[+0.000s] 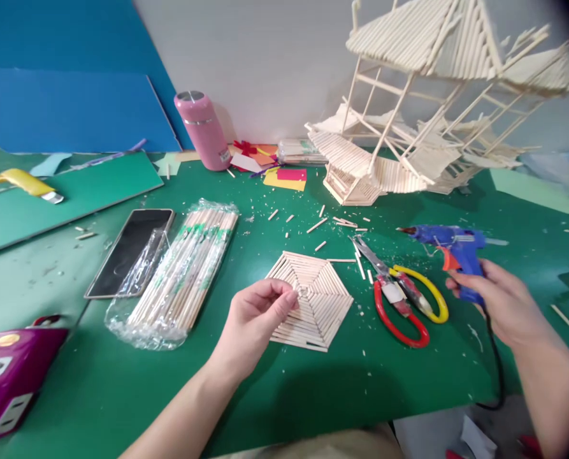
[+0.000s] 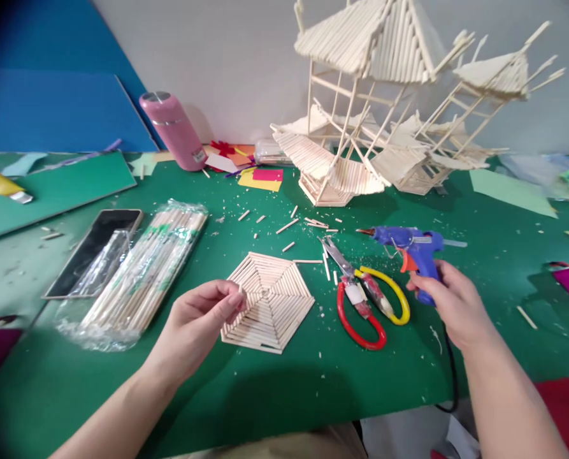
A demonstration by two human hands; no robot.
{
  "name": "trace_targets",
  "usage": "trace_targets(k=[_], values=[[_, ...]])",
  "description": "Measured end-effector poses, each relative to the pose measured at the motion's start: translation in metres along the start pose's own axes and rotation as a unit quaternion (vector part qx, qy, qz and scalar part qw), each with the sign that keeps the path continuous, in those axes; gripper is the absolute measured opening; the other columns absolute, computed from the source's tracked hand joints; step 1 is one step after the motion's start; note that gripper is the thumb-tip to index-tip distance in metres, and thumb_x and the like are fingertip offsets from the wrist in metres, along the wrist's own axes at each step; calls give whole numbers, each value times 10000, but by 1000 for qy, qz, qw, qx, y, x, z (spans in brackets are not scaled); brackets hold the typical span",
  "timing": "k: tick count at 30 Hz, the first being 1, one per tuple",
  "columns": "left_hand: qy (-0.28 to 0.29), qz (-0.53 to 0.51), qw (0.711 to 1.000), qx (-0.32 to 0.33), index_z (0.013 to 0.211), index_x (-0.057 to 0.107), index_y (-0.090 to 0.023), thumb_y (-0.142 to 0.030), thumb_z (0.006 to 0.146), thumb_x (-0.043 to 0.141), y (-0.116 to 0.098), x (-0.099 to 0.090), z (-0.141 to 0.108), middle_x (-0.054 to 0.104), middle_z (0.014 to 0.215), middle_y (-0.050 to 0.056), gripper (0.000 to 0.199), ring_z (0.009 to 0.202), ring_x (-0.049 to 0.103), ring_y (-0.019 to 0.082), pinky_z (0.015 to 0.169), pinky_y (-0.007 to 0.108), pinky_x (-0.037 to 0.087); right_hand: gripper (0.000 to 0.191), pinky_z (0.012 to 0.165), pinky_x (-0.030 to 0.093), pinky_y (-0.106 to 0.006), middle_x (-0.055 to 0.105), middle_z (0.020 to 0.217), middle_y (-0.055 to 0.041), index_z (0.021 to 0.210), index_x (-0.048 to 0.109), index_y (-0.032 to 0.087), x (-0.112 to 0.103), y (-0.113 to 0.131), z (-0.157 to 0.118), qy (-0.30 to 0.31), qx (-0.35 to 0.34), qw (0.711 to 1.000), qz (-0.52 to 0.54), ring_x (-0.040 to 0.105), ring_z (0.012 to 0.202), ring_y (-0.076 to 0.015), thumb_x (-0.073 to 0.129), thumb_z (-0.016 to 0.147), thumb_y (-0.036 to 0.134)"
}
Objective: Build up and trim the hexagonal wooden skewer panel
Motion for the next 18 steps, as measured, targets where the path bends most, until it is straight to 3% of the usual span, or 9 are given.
trace_targets(k=[2, 4, 8, 11, 15, 18], values=[[9, 80, 997, 18, 740, 593, -165, -298, 801, 603, -5, -2, -6, 584, 676, 2, 146, 624, 519, 103, 556, 206, 385, 243, 538, 432, -242, 604, 708, -19, 894, 555, 213, 16, 10, -17, 95, 14, 988, 118, 555, 620, -160, 562, 728, 390], [21, 179, 982, 55, 749, 583, -166, -263, 819, 570, -14, -2, -13, 581, 694, 8, 120, 644, 526, 117, 578, 226, 401, 217, 532, 426, -206, 580, 665, 1, 912, 555, 218, 31, 23, -37, 172, 17, 964, 201, 530, 609, -135, 588, 753, 362], [53, 334, 930, 141, 751, 557, -170, -155, 840, 500, -28, 10, -28, 570, 696, 3, 107, 646, 518, 108, 605, 226, 411, 202, 496, 437, -193, 578, 666, 4, 947, 563, 228, 56, 43, -74, 268, -38, 941, 204, 505, 572, -126, 593, 780, 337], [61, 390, 897, 200, 788, 554, -165, -107, 838, 477, -33, 19, -38, 586, 737, 18, 108, 689, 539, 117, 634, 232, 428, 194, 475, 474, -209, 573, 652, 15, 953, 567, 245, 70, 40, -96, 309, -40, 936, 164, 517, 543, -133, 611, 774, 305], [57, 449, 853, 262, 819, 562, -156, -98, 830, 482, -35, 27, -45, 603, 743, 40, 100, 692, 538, 148, 666, 298, 434, 325, 577, 544, -260, 628, 761, -9, 1170, 492, 272, 80, 33, -118, 342, -19, 930, 133, 602, 648, -167, 508, 849, 321], [63, 477, 831, 280, 820, 574, -162, -99, 825, 487, -30, 30, -46, 610, 737, 44, 108, 680, 530, 160, 661, 321, 423, 342, 555, 560, -256, 646, 720, -14, 1190, 511, 263, 81, 32, -130, 341, -50, 934, 91, 629, 607, -172, 461, 863, 349]])
Point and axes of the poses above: each hand's wrist, its own z-axis towards the middle knuckle, its own x-axis out of the palm, y = z × x, the point moved 9 cm from there along z, towards the middle knuckle
